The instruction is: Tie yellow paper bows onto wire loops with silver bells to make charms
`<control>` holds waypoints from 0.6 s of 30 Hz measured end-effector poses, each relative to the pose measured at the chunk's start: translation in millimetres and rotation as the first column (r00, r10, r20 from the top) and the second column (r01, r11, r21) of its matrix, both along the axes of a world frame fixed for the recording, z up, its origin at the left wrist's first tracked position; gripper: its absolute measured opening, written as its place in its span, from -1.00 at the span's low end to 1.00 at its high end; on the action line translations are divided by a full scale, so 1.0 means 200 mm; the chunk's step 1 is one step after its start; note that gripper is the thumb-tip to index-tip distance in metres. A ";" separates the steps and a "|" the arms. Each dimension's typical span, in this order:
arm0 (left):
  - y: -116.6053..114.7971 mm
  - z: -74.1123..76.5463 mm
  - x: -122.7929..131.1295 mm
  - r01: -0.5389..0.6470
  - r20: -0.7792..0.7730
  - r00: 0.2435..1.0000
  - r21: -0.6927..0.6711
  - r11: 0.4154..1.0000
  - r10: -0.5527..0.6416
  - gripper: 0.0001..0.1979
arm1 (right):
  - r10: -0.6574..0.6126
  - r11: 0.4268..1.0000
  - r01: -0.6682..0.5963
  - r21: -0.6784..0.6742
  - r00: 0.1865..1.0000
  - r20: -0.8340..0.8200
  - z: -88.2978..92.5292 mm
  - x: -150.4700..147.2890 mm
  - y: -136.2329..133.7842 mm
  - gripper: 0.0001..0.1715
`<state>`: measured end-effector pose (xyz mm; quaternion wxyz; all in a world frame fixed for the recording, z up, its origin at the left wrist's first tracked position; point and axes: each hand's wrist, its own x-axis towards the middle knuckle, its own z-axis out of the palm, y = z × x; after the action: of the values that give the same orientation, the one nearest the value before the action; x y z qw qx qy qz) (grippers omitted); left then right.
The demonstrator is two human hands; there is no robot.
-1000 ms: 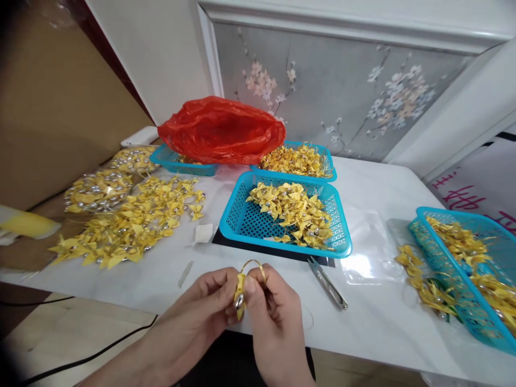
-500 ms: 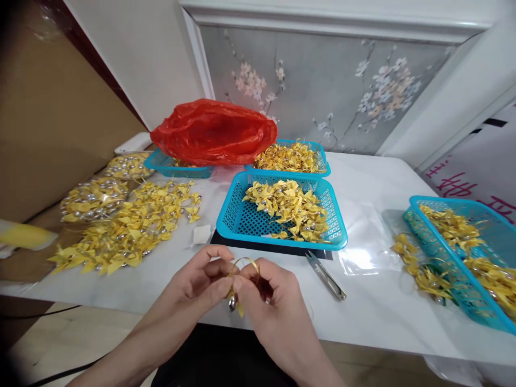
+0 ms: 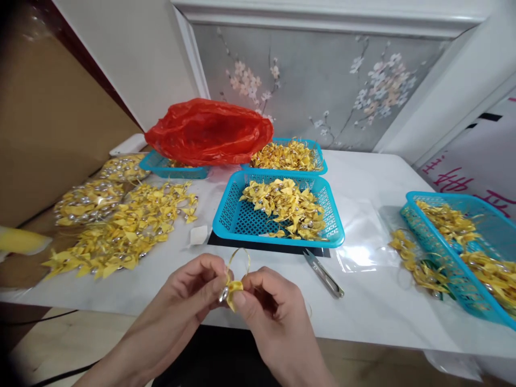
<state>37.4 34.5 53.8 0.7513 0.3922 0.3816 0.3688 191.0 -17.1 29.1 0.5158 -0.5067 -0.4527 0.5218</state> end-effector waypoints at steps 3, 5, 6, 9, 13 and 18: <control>0.00 0.00 0.01 -0.010 0.093 0.995 -0.235 0.972 0.033 -0.88 | -0.042 0.991 0.034 0.132 0.997 0.061 0.00 -0.02 0.00 -0.74; 0.00 -0.01 0.01 -0.049 0.084 0.993 -0.319 0.946 0.080 -0.82 | -0.100 0.979 0.086 0.185 0.993 0.064 0.00 -0.04 -0.01 -0.80; 0.00 -0.01 0.01 -0.072 0.065 0.993 -0.325 0.943 0.098 -0.80 | -0.108 0.977 0.097 0.191 0.993 0.051 0.00 -0.04 -0.01 -0.83; -0.01 0.00 0.02 -0.114 0.014 0.993 -0.226 0.967 0.120 -0.86 | -0.085 0.990 0.082 0.117 0.996 0.017 0.01 -0.06 -0.02 -0.79; -0.02 0.02 0.03 -0.158 -0.034 0.987 -0.132 0.979 0.155 -0.86 | -0.059 0.996 0.052 0.077 0.993 0.103 0.01 -0.07 -0.01 -0.75; -0.01 0.01 0.03 -0.144 0.013 0.987 -0.342 0.929 0.157 -0.78 | -0.123 0.968 0.073 0.240 0.972 0.198 -0.02 -0.07 0.01 -0.83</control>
<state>42.8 32.1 55.8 0.7847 0.2189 0.4535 0.3616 176.4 -15.0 24.3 0.5454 -0.5177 -0.5368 0.3825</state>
